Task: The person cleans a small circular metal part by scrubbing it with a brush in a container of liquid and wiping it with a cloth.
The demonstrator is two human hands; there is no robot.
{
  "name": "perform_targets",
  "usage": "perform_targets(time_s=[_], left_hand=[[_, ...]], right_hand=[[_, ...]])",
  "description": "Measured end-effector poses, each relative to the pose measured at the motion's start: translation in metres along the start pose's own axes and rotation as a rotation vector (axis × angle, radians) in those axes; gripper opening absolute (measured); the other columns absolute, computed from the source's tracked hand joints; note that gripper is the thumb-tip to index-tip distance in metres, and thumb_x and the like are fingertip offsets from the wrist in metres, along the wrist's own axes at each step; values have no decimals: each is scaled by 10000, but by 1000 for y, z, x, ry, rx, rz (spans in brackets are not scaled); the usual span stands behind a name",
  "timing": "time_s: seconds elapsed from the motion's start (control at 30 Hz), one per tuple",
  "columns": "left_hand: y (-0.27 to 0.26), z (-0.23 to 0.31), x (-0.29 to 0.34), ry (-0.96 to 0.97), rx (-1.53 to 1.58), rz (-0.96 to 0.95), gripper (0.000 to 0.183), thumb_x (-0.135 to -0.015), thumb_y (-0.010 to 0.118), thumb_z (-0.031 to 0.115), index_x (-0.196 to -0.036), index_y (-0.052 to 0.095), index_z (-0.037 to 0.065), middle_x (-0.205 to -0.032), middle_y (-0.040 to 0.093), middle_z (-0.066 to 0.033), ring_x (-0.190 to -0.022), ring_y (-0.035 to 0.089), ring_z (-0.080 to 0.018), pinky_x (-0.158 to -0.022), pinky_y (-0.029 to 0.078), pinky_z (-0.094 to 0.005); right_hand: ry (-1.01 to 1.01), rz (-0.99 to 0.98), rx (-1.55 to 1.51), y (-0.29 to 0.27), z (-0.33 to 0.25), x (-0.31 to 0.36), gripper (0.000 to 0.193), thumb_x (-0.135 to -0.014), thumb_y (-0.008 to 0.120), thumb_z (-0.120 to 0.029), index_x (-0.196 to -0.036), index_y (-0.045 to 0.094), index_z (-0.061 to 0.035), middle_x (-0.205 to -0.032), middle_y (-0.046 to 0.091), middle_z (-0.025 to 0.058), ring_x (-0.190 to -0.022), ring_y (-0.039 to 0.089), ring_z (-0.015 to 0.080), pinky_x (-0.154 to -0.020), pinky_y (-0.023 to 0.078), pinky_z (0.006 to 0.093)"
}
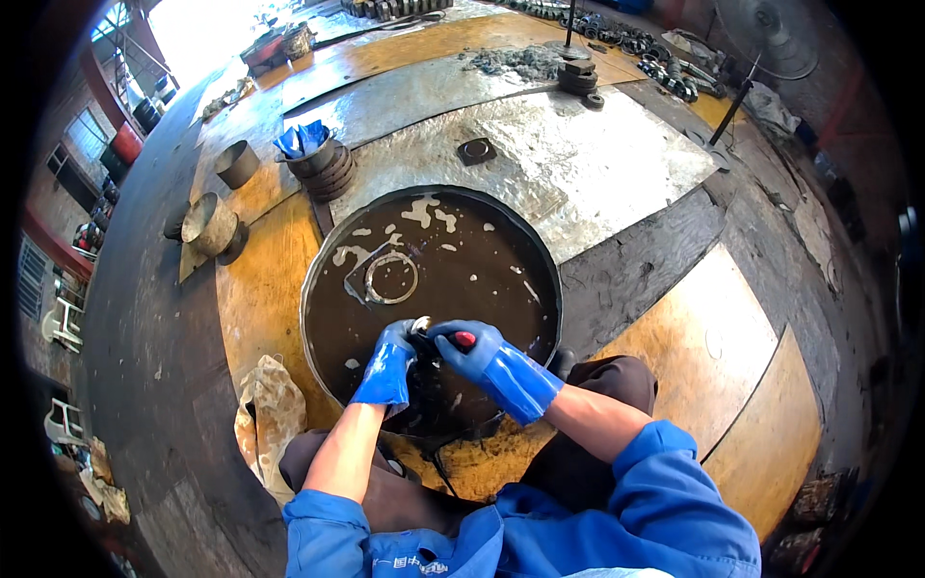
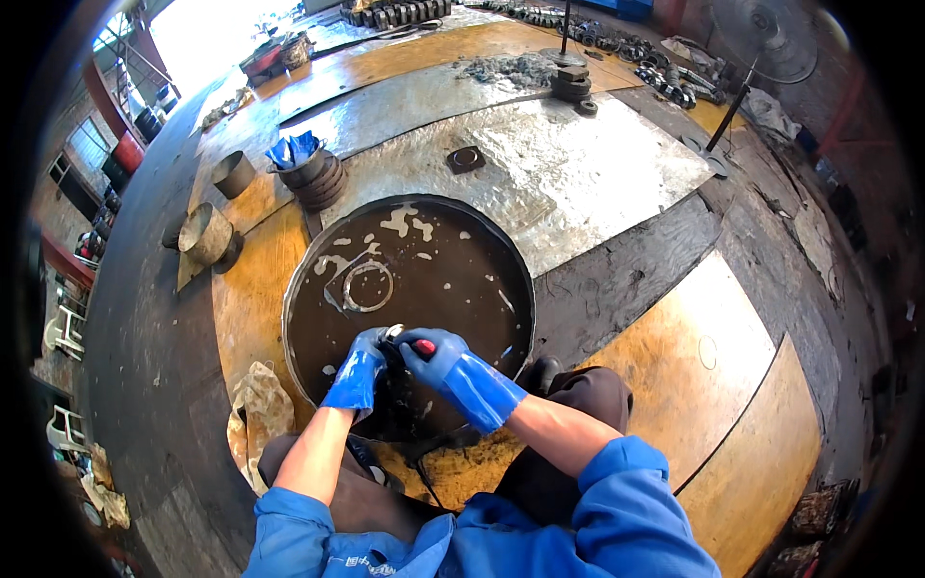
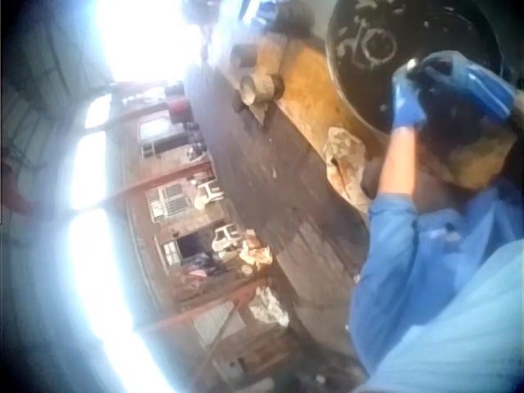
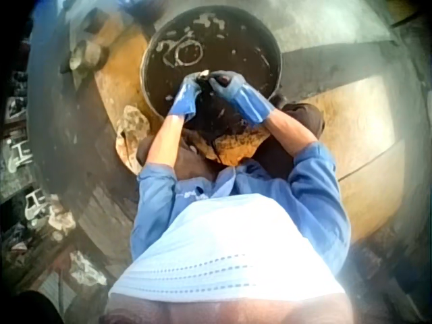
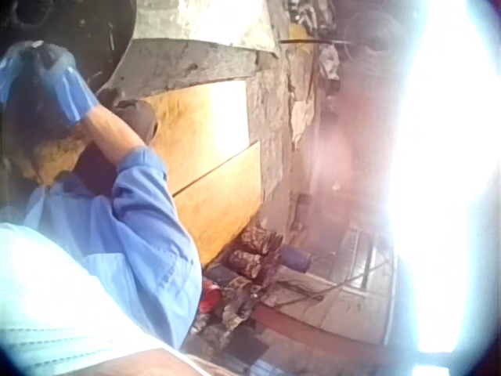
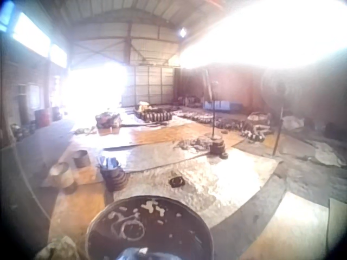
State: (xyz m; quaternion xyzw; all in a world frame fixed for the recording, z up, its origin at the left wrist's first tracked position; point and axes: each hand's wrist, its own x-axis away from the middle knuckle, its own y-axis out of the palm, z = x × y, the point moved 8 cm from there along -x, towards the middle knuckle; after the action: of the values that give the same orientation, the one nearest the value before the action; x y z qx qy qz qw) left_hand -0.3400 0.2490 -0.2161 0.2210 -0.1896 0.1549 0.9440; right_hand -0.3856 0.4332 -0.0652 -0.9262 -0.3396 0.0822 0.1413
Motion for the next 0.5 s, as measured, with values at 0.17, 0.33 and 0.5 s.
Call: perform_targets(time_s=[0.17,0.33,0.5], left_hand=[[45,61,44,179,-588,135,120,-977,671,96,-967,783,55,-824,742,-47,-733,630,-135,-704,513,-286],[35,41,26,240,-666,70,271,-908,711,-32,-1167,777,10,-1065,818,-71,-866,691,-136,-840,566,-335],[23,41,16,340,-1041,137,339,-913,701,-44,-1243,750,16,-1126,805,-116,-1024,711,-140,-935,554,-321]], right_hand=[[-145,100,-144,-11,-1,-16,160,-988,705,-85,-1120,773,-28,-1055,796,125,-992,752,182,-927,586,333],[54,188,-34,-27,41,-31,147,-983,711,-177,-1087,799,-123,-992,798,119,-941,779,256,-887,610,369],[228,245,-85,-35,50,-29,177,-979,729,-227,-1091,812,-118,-930,803,62,-852,757,145,-829,607,311]])
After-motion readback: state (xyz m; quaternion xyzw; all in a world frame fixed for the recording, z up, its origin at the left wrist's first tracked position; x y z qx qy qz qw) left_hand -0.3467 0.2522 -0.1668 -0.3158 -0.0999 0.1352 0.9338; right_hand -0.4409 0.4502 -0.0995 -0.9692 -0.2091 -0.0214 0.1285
